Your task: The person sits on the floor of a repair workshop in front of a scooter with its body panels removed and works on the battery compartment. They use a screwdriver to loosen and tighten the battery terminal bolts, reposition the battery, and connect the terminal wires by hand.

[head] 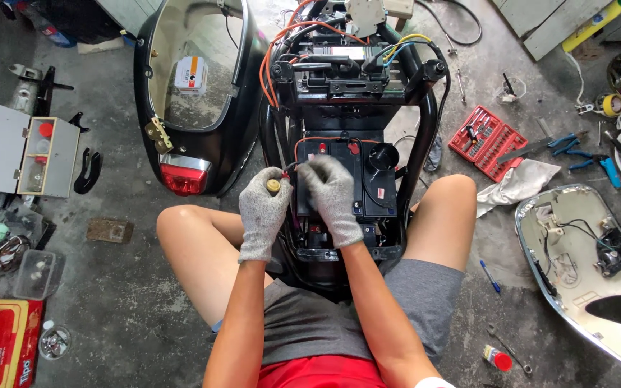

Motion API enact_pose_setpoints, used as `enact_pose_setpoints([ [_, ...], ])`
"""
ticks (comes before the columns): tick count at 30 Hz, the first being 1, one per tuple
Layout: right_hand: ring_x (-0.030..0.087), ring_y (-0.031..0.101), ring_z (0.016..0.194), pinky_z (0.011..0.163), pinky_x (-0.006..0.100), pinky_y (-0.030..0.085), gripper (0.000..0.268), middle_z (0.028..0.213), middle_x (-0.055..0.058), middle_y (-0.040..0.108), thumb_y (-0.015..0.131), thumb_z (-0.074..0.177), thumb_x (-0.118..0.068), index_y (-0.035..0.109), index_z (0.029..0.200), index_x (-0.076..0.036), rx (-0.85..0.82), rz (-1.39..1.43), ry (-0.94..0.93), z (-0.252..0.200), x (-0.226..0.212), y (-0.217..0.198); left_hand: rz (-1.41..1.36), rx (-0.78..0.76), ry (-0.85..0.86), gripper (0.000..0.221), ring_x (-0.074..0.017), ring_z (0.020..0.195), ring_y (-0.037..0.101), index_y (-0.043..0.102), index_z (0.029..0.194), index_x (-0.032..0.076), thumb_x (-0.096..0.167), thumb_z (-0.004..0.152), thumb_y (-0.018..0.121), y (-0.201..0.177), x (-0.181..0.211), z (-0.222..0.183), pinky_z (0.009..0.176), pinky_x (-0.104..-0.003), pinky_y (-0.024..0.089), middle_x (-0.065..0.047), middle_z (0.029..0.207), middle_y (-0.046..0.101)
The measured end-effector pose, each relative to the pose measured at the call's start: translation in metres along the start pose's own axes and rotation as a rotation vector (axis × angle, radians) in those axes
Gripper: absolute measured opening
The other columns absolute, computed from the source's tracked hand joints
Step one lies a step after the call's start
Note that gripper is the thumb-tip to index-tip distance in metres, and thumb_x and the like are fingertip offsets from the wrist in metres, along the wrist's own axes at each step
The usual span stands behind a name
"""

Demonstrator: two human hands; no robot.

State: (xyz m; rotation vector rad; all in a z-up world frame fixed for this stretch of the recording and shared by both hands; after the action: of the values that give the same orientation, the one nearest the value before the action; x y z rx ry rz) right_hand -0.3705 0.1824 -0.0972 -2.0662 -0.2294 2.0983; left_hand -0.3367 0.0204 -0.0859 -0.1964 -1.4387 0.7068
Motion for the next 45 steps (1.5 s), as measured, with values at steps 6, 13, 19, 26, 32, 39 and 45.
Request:
enact_pose_setpoints([
  [6, 0.022, 0.069, 0.099, 0.087, 0.032, 0.055, 0.031, 0.107, 0.012, 0.073, 0.069, 0.097, -0.028, 0.072, 0.114, -0.002, -0.114, -0.064, -0.488, 0.016, -0.015, -0.005, -0.019, -0.040, 0.030, 0.020, -0.0259, 0.086, 0.077, 0.074, 0.105, 0.007, 0.020, 0.089, 0.075, 0.002, 0.009, -0.005, 0.077, -0.036, 0.059, -0.012, 0.093, 0.076],
  [13, 0.010, 0.070, 0.083, 0.077, 0.027, 0.057, 0.025, 0.090, 0.004, 0.074, 0.066, 0.099, -0.025, 0.073, 0.105, -0.002, -0.348, -0.067, -0.127, 0.033, 0.003, 0.008, 0.059, -0.012, 0.246, 0.022, -0.0283, 0.089, 0.075, 0.074, 0.107, 0.008, 0.017, 0.087, 0.074, -0.004, 0.024, -0.002, 0.078, -0.037, 0.059, -0.012, 0.099, 0.076],
  [19, 0.004, 0.060, 0.077, 0.072, 0.023, 0.053, 0.026, 0.085, -0.001, 0.069, 0.064, 0.103, -0.025, 0.073, 0.100, -0.001, -0.527, 0.087, 0.061, 0.038, 0.018, 0.014, 0.129, -0.123, 0.403, 0.021, -0.0304, 0.087, 0.074, 0.074, 0.104, 0.009, 0.016, 0.084, 0.077, -0.007, 0.035, 0.001, 0.075, -0.040, 0.058, -0.010, 0.095, 0.076],
  [26, 0.004, 0.053, 0.067, 0.061, 0.024, 0.045, 0.028, 0.075, -0.003, 0.065, 0.063, 0.102, -0.026, 0.075, 0.095, -0.001, -0.629, 0.040, 0.241, 0.040, 0.021, 0.019, 0.217, -0.161, 0.615, 0.032, -0.0327, 0.089, 0.072, 0.072, 0.106, 0.006, 0.014, 0.076, 0.079, -0.013, 0.046, 0.000, 0.077, -0.043, 0.057, -0.011, 0.100, 0.074],
  [32, 0.006, 0.061, 0.079, 0.073, 0.025, 0.051, 0.032, 0.086, 0.000, 0.071, 0.060, 0.103, -0.027, 0.076, 0.100, 0.000, -0.634, 0.029, 0.104, 0.039, 0.013, 0.018, 0.113, -0.120, 0.512, 0.018, -0.0316, 0.084, 0.074, 0.074, 0.105, 0.007, 0.013, 0.088, 0.077, -0.010, 0.031, 0.000, 0.074, -0.039, 0.059, -0.011, 0.095, 0.075],
  [39, 0.031, 0.070, 0.109, 0.094, 0.037, 0.054, 0.035, 0.117, 0.016, 0.073, 0.058, 0.101, -0.026, 0.069, 0.122, -0.002, -0.101, -0.234, -0.066, -0.008, 0.051, -0.035, -0.254, -0.169, -0.211, 0.020, -0.0132, 0.072, 0.072, 0.077, 0.103, 0.005, 0.016, 0.086, 0.077, 0.011, -0.017, 0.012, 0.067, -0.029, 0.058, -0.009, 0.082, 0.077],
  [45, 0.037, 0.064, 0.115, 0.097, 0.045, 0.049, 0.032, 0.122, 0.017, 0.070, 0.064, 0.095, -0.020, 0.067, 0.122, -0.003, 0.044, -0.564, -0.094, -0.082, 0.081, -0.069, -0.294, -0.187, -0.342, 0.024, -0.0177, 0.071, 0.070, 0.077, 0.103, 0.005, 0.018, 0.084, 0.075, 0.051, -0.020, 0.047, 0.067, -0.033, 0.055, -0.014, 0.083, 0.074],
])
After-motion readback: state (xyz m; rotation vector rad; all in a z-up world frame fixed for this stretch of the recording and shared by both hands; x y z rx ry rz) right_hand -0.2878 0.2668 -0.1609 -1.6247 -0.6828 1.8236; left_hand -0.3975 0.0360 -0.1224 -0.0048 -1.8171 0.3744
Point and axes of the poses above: each hand's wrist, its own z-axis towards the middle knuckle, its own y-axis out of the palm, x = y × z, the point moved 7 cm from there along z, towards the middle knuckle
